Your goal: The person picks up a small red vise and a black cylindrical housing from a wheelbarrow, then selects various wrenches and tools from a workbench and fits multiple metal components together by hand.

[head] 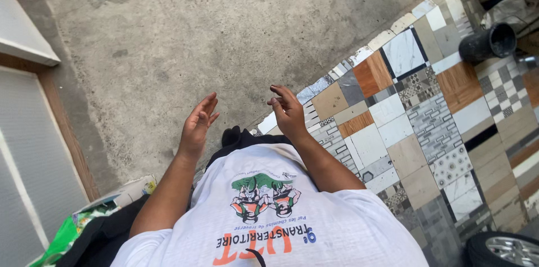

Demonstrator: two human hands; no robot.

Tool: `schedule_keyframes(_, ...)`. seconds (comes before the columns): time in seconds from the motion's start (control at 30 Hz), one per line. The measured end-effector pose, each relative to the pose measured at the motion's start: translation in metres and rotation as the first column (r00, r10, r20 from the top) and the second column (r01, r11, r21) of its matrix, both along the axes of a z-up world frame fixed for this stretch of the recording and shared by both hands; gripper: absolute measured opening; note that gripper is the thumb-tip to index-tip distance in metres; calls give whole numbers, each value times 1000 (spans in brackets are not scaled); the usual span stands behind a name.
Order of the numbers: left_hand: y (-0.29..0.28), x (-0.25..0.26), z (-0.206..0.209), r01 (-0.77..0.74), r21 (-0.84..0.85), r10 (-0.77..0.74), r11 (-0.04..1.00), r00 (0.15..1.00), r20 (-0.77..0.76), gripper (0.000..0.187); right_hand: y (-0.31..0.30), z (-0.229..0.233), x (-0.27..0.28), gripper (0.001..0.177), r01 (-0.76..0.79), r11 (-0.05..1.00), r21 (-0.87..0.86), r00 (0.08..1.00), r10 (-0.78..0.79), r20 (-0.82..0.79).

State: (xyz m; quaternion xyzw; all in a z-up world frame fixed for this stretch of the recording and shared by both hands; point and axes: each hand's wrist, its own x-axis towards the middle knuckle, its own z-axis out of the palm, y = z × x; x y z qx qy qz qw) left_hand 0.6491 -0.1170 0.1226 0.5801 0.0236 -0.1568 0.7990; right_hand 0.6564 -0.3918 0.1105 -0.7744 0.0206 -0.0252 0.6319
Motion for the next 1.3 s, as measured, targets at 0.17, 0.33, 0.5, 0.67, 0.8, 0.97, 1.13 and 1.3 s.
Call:
schedule_keyframes(0.17,-8,53,-11,60,32,-56,998,991,-120,60,-8,-3,28,29,48,998,-37,996,-51,-80)
schedule_keyframes(0.33,-24,108,-28,41,35,-34,999,985,-172,51,-34,-16,81,29,118,992,-46,991,-120,-66)
schedule_keyframes(0.5,-56,182,-49,-6,21,8,1000,993,-117,49,-74,-36,159,29,108,994,-31,993,-109,-51)
schedule_keyframes(0.67,-109,269,-46,1,137,10,991,997,-80,49,-129,-58,250,29,116,980,163,993,-109,-50)
schedule_keyframes(0.8,-161,333,-29,-1,100,2,995,1000,-13,47,-171,-51,306,28,170,974,152,985,-169,-19)
schedule_keyframes(0.97,-210,392,-21,46,144,-53,989,998,43,44,-211,-42,357,30,134,965,227,990,-140,13)
schedule_keyframes(1.13,-241,425,-34,96,123,-91,988,995,-42,41,-236,-44,379,29,194,955,226,981,-195,-19)
schedule_keyframes(1.3,-260,476,-63,106,190,-86,976,990,-110,39,-267,-74,403,31,313,908,279,949,-305,-76)
